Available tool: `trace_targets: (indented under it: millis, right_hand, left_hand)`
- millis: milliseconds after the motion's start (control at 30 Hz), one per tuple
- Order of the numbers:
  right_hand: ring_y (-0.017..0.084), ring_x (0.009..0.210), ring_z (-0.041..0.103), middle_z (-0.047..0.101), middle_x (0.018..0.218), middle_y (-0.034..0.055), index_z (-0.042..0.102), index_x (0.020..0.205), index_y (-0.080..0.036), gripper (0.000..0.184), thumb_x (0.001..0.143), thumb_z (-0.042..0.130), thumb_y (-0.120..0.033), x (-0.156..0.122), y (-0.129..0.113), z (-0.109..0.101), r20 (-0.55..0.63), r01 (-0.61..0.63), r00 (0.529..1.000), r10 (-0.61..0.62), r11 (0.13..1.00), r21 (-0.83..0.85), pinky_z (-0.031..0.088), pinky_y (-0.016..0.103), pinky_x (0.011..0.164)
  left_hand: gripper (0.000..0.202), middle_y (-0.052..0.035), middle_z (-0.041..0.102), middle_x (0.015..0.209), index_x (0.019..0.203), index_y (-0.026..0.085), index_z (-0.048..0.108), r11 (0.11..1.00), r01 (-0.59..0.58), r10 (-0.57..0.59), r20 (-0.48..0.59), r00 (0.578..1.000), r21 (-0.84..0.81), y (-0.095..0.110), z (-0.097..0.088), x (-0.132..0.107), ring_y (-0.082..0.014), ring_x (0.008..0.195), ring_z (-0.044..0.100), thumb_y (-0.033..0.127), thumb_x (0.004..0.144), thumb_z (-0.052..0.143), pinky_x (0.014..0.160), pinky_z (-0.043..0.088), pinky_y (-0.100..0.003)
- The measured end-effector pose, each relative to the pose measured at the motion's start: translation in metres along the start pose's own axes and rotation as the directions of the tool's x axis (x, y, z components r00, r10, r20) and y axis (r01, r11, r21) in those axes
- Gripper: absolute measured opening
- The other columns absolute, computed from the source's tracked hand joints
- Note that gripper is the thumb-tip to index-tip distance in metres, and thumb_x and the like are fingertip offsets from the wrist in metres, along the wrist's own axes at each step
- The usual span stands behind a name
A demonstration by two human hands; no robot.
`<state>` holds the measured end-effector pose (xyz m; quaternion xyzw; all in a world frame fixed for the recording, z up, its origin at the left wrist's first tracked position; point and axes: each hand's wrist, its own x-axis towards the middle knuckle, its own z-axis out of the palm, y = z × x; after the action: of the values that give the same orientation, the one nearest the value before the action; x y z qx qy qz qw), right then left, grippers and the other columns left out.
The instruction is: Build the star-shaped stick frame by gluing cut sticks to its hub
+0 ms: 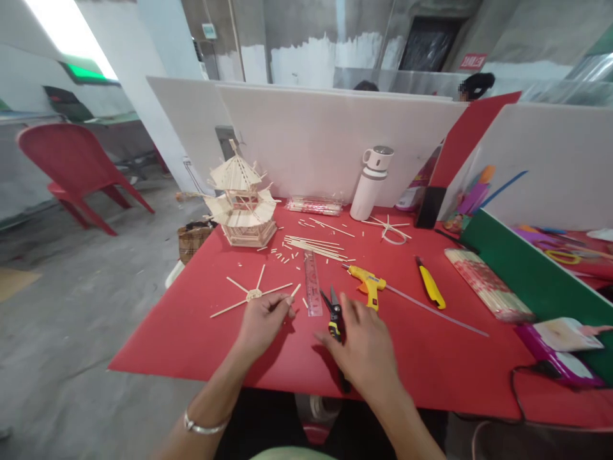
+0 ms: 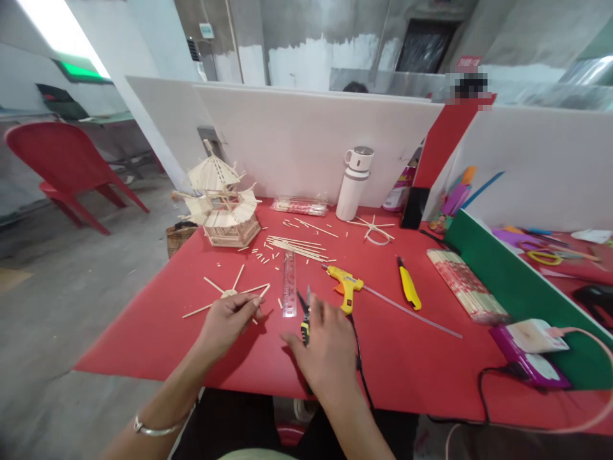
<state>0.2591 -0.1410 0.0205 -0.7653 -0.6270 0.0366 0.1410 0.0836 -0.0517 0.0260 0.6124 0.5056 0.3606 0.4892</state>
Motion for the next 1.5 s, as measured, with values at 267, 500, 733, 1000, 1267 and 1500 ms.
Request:
trace_targets:
  millis: [267, 500, 733, 1000, 1267, 1500]
  right_hand:
    - [0.037, 0.116, 0.053, 0.058, 0.122, 0.0211, 0.047, 0.137, -0.007, 0.074, 0.075, 0.061, -0.045, -0.043, 0.020, 0.016, 0.029, -0.195, 0.979, 0.199, 0.975, -0.104, 0.044, 0.044, 0.091]
    - [0.031, 0.115, 0.056, 0.058, 0.127, 0.0126, 0.048, 0.138, -0.020, 0.075, 0.069, 0.064, -0.047, -0.036, 0.031, -0.002, 0.188, -0.314, 0.947, 0.259, 0.630, 0.710, 0.046, 0.043, 0.095]
    - [0.026, 0.093, 0.063, 0.067, 0.111, 0.0121, 0.066, 0.116, -0.020, 0.060, 0.073, 0.058, -0.061, -0.029, -0.004, -0.017, 0.328, -0.347, 0.914, -0.238, -0.041, 0.937, 0.051, 0.037, 0.079]
    - [0.029, 0.120, 0.054, 0.057, 0.134, 0.0076, 0.044, 0.143, -0.023, 0.082, 0.066, 0.069, -0.034, -0.008, -0.018, -0.017, 0.258, -0.179, 0.920, -0.296, 0.268, 0.947, 0.045, 0.042, 0.099]
    - [0.031, 0.139, 0.036, 0.036, 0.153, 0.0111, 0.034, 0.149, -0.028, 0.098, 0.062, 0.078, -0.037, -0.011, -0.023, -0.015, 0.263, -0.054, 0.917, -0.301, 0.559, 0.827, 0.033, 0.049, 0.110]
    - [0.038, 0.140, 0.031, 0.030, 0.155, 0.0142, 0.020, 0.154, -0.029, 0.128, 0.047, 0.086, -0.054, -0.013, -0.025, -0.015, 0.289, -0.016, 0.903, -0.317, 0.647, 0.762, 0.032, 0.057, 0.109]
  left_hand:
    - [0.035, 0.0063, 0.035, 0.037, 0.060, 0.014, 0.064, 0.994, 0.055, -0.050, 0.050, 0.997, -0.099, 0.011, 0.002, 0.003, -0.0056, 0.036, 0.030, 0.042, 0.081, 0.059, 0.040, 0.022, -0.020]
    - [0.034, 0.0009, 0.051, 0.048, 0.064, 0.012, 0.065, 0.969, 0.076, -0.058, 0.084, 0.995, -0.233, 0.024, -0.018, -0.006, -0.0045, 0.039, 0.031, 0.044, 0.077, 0.067, 0.041, 0.019, -0.021]
    - [0.038, 0.0036, 0.044, 0.044, 0.063, 0.012, 0.064, 0.973, 0.033, -0.010, 0.102, 0.995, -0.228, 0.036, -0.028, -0.003, -0.0039, 0.038, 0.030, 0.048, 0.076, 0.069, 0.040, 0.017, -0.020]
    - [0.040, 0.0030, 0.046, 0.047, 0.064, 0.012, 0.065, 0.983, 0.034, -0.019, 0.087, 0.996, -0.182, 0.038, -0.057, -0.001, -0.0033, 0.038, 0.031, 0.050, 0.076, 0.069, 0.039, 0.018, -0.019]
    - [0.040, 0.0048, 0.041, 0.042, 0.066, 0.012, 0.065, 0.985, 0.033, -0.011, 0.131, 0.991, -0.167, 0.033, -0.069, 0.000, -0.0038, 0.037, 0.029, 0.051, 0.075, 0.069, 0.040, 0.018, -0.019]
    - [0.041, 0.0037, 0.043, 0.046, 0.067, 0.012, 0.067, 0.996, -0.020, 0.032, 0.140, 0.990, -0.086, 0.040, -0.074, -0.003, -0.0038, 0.039, 0.028, 0.052, 0.076, 0.067, 0.041, 0.019, -0.019]
